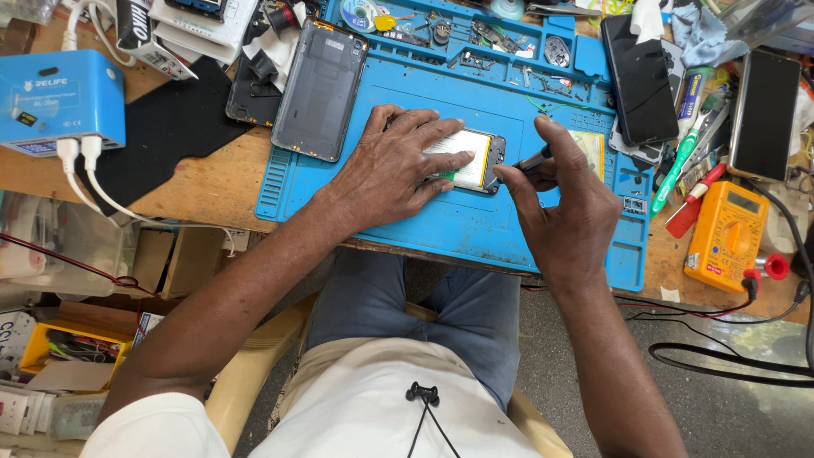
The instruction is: The person uses a plastic pry tool to separate the back cover of a smartphone, then uses a screwdriver to remove screws from the internal frame. They use tweezers to disconnect ribbon cables and remove a small component from the motherboard. The phone remains disassembled on the workbench.
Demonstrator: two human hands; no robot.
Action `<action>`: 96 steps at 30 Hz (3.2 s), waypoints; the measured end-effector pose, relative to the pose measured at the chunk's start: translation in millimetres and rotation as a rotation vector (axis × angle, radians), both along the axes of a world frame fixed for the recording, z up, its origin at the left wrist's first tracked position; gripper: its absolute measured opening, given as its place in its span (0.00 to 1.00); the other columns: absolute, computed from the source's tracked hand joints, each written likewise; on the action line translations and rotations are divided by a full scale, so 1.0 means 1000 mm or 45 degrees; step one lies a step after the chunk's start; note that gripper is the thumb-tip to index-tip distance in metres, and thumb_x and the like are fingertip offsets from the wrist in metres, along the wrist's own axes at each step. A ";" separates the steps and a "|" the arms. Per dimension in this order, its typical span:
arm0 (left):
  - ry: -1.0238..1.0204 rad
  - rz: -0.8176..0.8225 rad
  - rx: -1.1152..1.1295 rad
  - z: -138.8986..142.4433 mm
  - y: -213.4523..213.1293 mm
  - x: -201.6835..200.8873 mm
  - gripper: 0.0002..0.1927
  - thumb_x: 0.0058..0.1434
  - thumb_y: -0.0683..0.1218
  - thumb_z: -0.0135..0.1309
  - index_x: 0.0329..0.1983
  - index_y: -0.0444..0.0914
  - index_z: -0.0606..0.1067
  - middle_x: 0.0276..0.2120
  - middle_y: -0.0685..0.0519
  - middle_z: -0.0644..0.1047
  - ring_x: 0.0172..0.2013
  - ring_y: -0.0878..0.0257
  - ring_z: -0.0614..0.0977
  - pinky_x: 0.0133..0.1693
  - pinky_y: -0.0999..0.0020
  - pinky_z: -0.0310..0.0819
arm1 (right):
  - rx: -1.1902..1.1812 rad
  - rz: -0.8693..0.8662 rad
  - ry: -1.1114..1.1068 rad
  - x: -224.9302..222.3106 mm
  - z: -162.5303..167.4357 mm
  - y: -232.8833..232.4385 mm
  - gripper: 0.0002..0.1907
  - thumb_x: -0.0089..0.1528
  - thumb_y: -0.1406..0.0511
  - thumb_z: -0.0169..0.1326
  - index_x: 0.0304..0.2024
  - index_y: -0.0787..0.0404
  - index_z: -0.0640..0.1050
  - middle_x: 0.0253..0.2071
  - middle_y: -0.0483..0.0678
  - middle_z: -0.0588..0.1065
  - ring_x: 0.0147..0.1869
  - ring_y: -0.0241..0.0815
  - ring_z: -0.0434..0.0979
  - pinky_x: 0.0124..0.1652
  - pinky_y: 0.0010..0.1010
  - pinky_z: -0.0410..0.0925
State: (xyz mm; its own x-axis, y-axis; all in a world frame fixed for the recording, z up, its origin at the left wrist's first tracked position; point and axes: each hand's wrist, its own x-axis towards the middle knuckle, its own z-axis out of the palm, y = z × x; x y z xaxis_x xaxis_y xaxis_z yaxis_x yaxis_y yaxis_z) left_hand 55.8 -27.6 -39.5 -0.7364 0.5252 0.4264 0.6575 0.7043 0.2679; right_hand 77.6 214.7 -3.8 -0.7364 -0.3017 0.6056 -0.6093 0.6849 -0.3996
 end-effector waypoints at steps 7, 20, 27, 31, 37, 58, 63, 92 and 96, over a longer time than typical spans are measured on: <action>-0.019 -0.016 -0.010 0.002 0.000 -0.001 0.22 0.62 0.53 0.62 0.60 0.52 0.79 0.65 0.49 0.72 0.63 0.51 0.70 0.61 0.48 0.58 | -0.026 0.114 -0.074 -0.003 0.012 -0.002 0.32 0.68 0.70 0.67 0.71 0.57 0.68 0.48 0.52 0.81 0.52 0.42 0.86 0.49 0.31 0.79; -0.846 -0.329 0.753 0.015 0.036 -0.031 0.35 0.67 0.43 0.59 0.75 0.44 0.60 0.42 0.52 0.87 0.44 0.62 0.87 0.52 0.57 0.83 | -0.159 0.256 -0.163 -0.013 0.027 0.000 0.26 0.64 0.72 0.69 0.63 0.55 0.78 0.46 0.50 0.81 0.48 0.42 0.85 0.47 0.31 0.76; -0.716 -0.452 0.959 0.010 0.046 -0.043 0.35 0.59 0.41 0.71 0.66 0.37 0.66 0.38 0.52 0.86 0.42 0.66 0.89 0.49 0.65 0.88 | -0.074 0.163 -0.131 -0.012 0.026 0.003 0.32 0.58 0.70 0.72 0.65 0.58 0.76 0.45 0.51 0.82 0.48 0.41 0.83 0.48 0.31 0.76; -0.983 -0.637 1.024 0.010 0.041 -0.048 0.38 0.62 0.39 0.65 0.72 0.39 0.60 0.39 0.53 0.83 0.41 0.67 0.87 0.47 0.65 0.86 | -0.189 0.240 -0.241 -0.012 0.030 0.003 0.28 0.63 0.73 0.67 0.66 0.58 0.76 0.48 0.50 0.82 0.51 0.40 0.85 0.50 0.30 0.77; -0.924 -0.456 0.971 0.006 0.043 -0.049 0.44 0.55 0.37 0.72 0.72 0.39 0.61 0.37 0.50 0.84 0.39 0.66 0.86 0.42 0.64 0.83 | -0.143 0.170 -0.143 -0.011 0.025 0.000 0.27 0.61 0.71 0.70 0.62 0.57 0.78 0.46 0.51 0.81 0.49 0.42 0.84 0.47 0.31 0.77; -0.820 -0.638 1.002 0.002 0.040 -0.050 0.44 0.56 0.39 0.73 0.71 0.37 0.62 0.43 0.48 0.83 0.46 0.60 0.87 0.48 0.62 0.87 | -0.268 0.257 -0.214 -0.012 0.015 0.011 0.29 0.64 0.75 0.66 0.66 0.56 0.76 0.52 0.48 0.79 0.56 0.39 0.81 0.55 0.32 0.75; -0.958 -0.594 0.940 0.004 0.042 -0.051 0.35 0.62 0.42 0.66 0.70 0.40 0.64 0.41 0.53 0.85 0.45 0.64 0.89 0.49 0.67 0.89 | -0.283 0.301 -0.120 -0.011 0.013 0.011 0.30 0.62 0.74 0.71 0.64 0.55 0.76 0.53 0.49 0.77 0.55 0.39 0.79 0.55 0.31 0.74; -0.218 -0.291 0.228 0.025 0.050 -0.047 0.06 0.55 0.49 0.67 0.33 0.44 0.83 0.30 0.57 0.80 0.39 0.56 0.80 0.42 0.53 0.74 | -0.726 0.343 -0.281 -0.019 -0.009 0.043 0.43 0.72 0.86 0.55 0.80 0.57 0.50 0.59 0.54 0.73 0.65 0.44 0.80 0.61 0.30 0.77; -0.221 -0.244 0.156 0.029 0.071 -0.064 0.02 0.57 0.46 0.65 0.31 0.44 0.83 0.31 0.57 0.80 0.41 0.56 0.81 0.43 0.55 0.75 | -0.794 0.268 -0.218 -0.022 -0.014 0.053 0.42 0.75 0.85 0.54 0.80 0.56 0.50 0.57 0.54 0.73 0.63 0.42 0.78 0.61 0.28 0.76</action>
